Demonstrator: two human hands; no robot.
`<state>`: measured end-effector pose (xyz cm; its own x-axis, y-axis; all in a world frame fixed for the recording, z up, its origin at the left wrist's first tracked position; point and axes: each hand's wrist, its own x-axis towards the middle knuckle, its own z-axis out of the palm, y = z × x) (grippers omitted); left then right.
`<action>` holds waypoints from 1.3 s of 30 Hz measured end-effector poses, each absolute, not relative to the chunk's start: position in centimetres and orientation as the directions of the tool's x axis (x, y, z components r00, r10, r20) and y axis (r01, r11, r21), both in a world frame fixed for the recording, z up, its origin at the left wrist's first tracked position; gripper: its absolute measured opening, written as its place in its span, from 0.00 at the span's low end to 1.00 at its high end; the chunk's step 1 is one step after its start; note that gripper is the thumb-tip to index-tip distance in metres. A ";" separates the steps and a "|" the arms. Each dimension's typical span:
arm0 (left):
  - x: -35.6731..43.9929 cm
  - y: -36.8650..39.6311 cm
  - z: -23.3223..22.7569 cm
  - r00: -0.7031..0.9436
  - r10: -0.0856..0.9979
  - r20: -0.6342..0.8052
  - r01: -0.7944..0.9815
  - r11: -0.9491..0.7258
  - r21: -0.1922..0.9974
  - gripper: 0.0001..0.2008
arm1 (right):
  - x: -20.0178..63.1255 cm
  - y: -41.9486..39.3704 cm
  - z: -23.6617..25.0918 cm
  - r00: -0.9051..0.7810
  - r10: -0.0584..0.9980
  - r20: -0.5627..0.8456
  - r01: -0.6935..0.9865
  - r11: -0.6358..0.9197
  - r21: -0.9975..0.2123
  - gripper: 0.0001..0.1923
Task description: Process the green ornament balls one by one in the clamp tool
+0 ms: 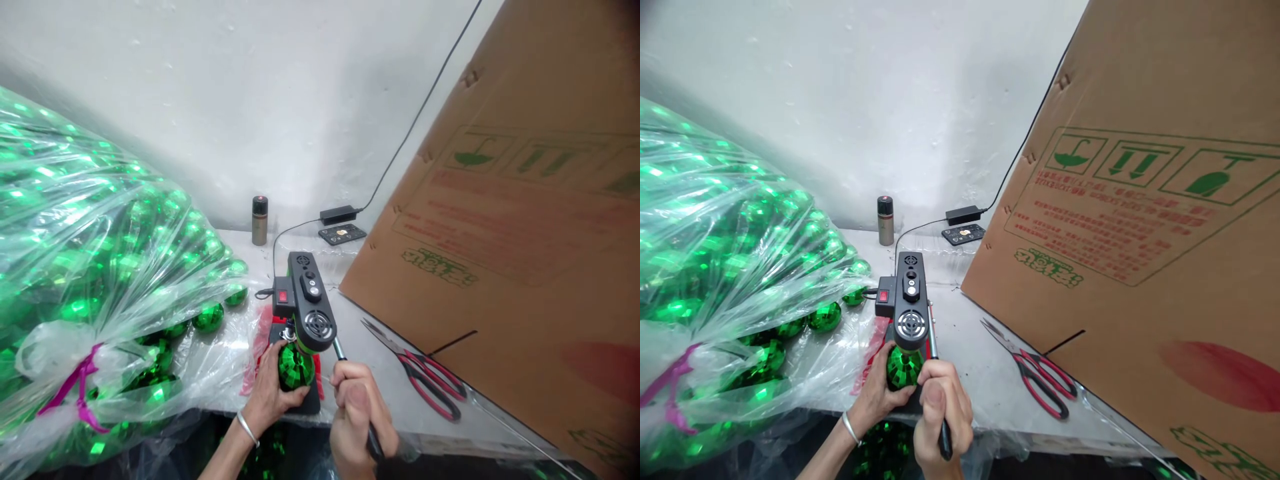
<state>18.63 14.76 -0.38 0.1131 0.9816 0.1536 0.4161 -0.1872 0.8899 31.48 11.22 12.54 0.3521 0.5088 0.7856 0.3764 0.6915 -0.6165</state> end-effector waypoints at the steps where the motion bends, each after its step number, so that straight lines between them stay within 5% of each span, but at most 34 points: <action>1: 18.6 14.8 -0.3 0.114 0.982 0.153 0.414 -0.187 0.891 0.42 | 31.5 11.3 12.5 0.358 0.502 0.788 0.373 0.697 -0.613 0.19; 39: 19.0 15.4 -0.4 0.109 0.977 0.183 0.410 -0.212 0.887 0.41 | 31.4 11.5 11.0 0.406 0.484 0.775 0.338 0.709 -0.619 0.19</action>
